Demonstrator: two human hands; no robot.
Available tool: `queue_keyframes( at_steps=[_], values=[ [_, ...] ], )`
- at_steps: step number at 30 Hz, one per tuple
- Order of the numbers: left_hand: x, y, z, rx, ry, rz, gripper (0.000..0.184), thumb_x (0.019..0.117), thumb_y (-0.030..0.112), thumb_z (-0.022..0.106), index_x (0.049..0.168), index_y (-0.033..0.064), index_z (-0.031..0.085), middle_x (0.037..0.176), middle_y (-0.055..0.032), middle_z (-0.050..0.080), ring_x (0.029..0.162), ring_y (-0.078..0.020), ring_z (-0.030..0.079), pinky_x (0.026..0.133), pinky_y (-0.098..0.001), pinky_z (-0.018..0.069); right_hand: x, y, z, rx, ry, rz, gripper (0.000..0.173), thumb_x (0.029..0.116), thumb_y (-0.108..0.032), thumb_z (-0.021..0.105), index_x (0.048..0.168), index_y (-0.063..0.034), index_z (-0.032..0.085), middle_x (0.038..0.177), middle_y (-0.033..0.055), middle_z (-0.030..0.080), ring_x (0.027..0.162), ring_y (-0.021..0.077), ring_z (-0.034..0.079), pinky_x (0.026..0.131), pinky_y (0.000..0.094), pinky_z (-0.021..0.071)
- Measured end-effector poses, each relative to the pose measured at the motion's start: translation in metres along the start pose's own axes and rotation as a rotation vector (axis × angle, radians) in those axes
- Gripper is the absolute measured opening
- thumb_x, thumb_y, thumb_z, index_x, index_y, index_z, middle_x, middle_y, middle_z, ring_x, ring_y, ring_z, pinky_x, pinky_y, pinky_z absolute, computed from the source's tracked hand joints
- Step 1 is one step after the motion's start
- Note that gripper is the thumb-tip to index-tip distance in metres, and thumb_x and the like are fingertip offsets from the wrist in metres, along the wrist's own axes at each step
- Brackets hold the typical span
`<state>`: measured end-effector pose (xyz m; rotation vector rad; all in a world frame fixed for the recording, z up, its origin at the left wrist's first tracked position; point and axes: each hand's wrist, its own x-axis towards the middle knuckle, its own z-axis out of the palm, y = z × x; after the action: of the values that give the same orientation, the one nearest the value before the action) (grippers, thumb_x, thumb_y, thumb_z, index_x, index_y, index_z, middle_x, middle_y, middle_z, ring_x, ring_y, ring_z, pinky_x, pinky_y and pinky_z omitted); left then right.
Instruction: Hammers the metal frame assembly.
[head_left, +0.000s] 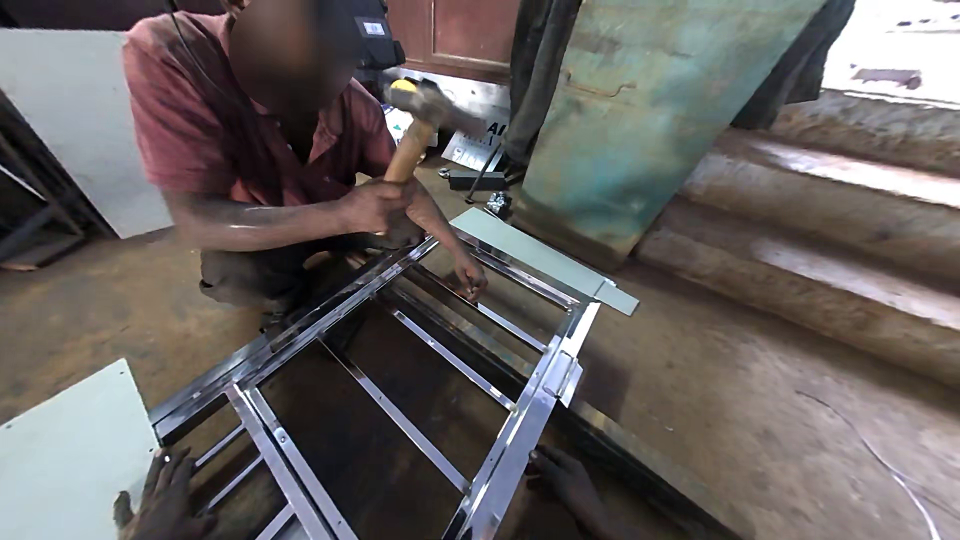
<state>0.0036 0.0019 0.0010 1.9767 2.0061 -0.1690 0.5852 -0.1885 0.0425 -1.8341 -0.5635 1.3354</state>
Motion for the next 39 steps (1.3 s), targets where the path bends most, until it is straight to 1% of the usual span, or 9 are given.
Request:
queue_keyframes(
  at_steps=[2, 5, 7, 10, 14, 19, 27, 31, 39],
  values=[
    [-0.002, 0.003, -0.002, -0.017, 0.007, 0.000, 0.111, 0.0666, 0.046, 0.085, 0.154, -0.0024, 0.035, 0.169, -0.0248, 0.016, 0.158, -0.0456, 0.003, 0.119, -0.0742, -0.0009, -0.003, -0.005, 0.001, -0.007, 0.006, 0.013, 0.033, 0.1078, -0.016, 0.051, 0.131, 0.0067, 0.057, 0.111, 0.0174, 0.070, 0.091, 0.0215, 0.071, 0.079, 0.0372, 0.0587],
    [0.002, -0.003, 0.004, -0.016, 0.008, 0.009, 0.111, 0.0675, 0.047, 0.084, 0.155, -0.0013, 0.035, 0.169, -0.0247, 0.016, 0.157, -0.0453, 0.006, 0.119, -0.0749, 0.0001, 0.013, 0.018, -0.003, 0.026, -0.013, -0.008, 0.035, 0.1072, -0.024, 0.054, 0.130, 0.0031, 0.058, 0.108, 0.0135, 0.072, 0.089, 0.0189, 0.072, 0.076, 0.0345, 0.0598],
    [0.002, -0.001, 0.001, 0.004, -0.013, 0.011, 0.111, 0.0700, 0.048, 0.083, 0.156, -0.0015, 0.033, 0.168, -0.0258, 0.016, 0.157, -0.0458, 0.008, 0.118, -0.0754, 0.0010, 0.026, 0.034, -0.007, 0.037, -0.009, -0.037, 0.035, 0.1058, -0.024, 0.057, 0.128, 0.0019, 0.061, 0.103, 0.0139, 0.074, 0.087, 0.0222, 0.074, 0.075, 0.0377, 0.0625],
    [0.002, -0.002, 0.000, 0.003, -0.008, 0.008, 0.109, 0.0692, 0.047, 0.083, 0.155, 0.0001, 0.035, 0.168, -0.0243, 0.019, 0.157, -0.0450, 0.008, 0.119, -0.0742, 0.0007, 0.019, 0.022, -0.004, 0.024, -0.011, -0.018, 0.034, 0.1064, -0.020, 0.055, 0.130, 0.0040, 0.059, 0.107, 0.0152, 0.072, 0.090, 0.0233, 0.072, 0.079, 0.0399, 0.0604],
    [0.005, -0.003, 0.002, 0.013, -0.009, -0.003, 0.112, 0.0688, 0.048, 0.083, 0.156, -0.0014, 0.033, 0.168, -0.0248, 0.017, 0.157, -0.0468, 0.006, 0.119, -0.0751, 0.0006, 0.036, 0.044, -0.008, 0.058, -0.010, -0.026, 0.034, 0.1053, -0.025, 0.058, 0.129, -0.0005, 0.062, 0.101, 0.0138, 0.075, 0.085, 0.0241, 0.075, 0.073, 0.0396, 0.0627],
    [0.001, 0.004, -0.003, 0.026, -0.014, -0.022, 0.109, 0.0665, 0.047, 0.084, 0.154, 0.0018, 0.038, 0.169, -0.0213, 0.019, 0.158, -0.0441, 0.004, 0.119, -0.0736, 0.0001, 0.035, 0.044, -0.008, 0.028, -0.018, -0.052, 0.033, 0.1057, -0.024, 0.057, 0.127, 0.0001, 0.063, 0.102, 0.0140, 0.075, 0.086, 0.0248, 0.075, 0.076, 0.0415, 0.0633],
    [-0.003, 0.007, -0.006, -0.007, -0.011, -0.028, 0.109, 0.0688, 0.044, 0.085, 0.156, 0.0013, 0.035, 0.170, -0.0185, 0.016, 0.159, -0.0411, 0.000, 0.120, -0.0723, -0.0034, 0.036, 0.044, -0.007, 0.051, -0.008, -0.047, 0.031, 0.1058, -0.023, 0.057, 0.125, 0.0011, 0.064, 0.099, 0.0138, 0.075, 0.083, 0.0239, 0.075, 0.074, 0.0397, 0.0633],
    [-0.010, 0.020, -0.016, -0.008, -0.055, -0.052, 0.108, 0.0715, 0.042, 0.084, 0.157, 0.0013, 0.032, 0.171, -0.0202, 0.014, 0.159, -0.0420, 0.001, 0.121, -0.0717, -0.0026, 0.035, 0.044, -0.006, 0.055, 0.003, -0.049, 0.032, 0.1054, -0.023, 0.058, 0.125, 0.0007, 0.064, 0.099, 0.0138, 0.075, 0.083, 0.0235, 0.075, 0.074, 0.0392, 0.0633],
    [-0.003, 0.010, -0.008, 0.018, -0.046, -0.040, 0.109, 0.0698, 0.043, 0.085, 0.156, 0.0013, 0.034, 0.170, -0.0197, 0.015, 0.158, -0.0437, 0.005, 0.120, -0.0736, 0.0000, 0.037, 0.046, -0.008, 0.063, -0.009, -0.051, 0.030, 0.1058, -0.022, 0.057, 0.124, 0.0007, 0.064, 0.100, 0.0145, 0.074, 0.083, 0.0244, 0.075, 0.073, 0.0402, 0.0631]
  ],
)
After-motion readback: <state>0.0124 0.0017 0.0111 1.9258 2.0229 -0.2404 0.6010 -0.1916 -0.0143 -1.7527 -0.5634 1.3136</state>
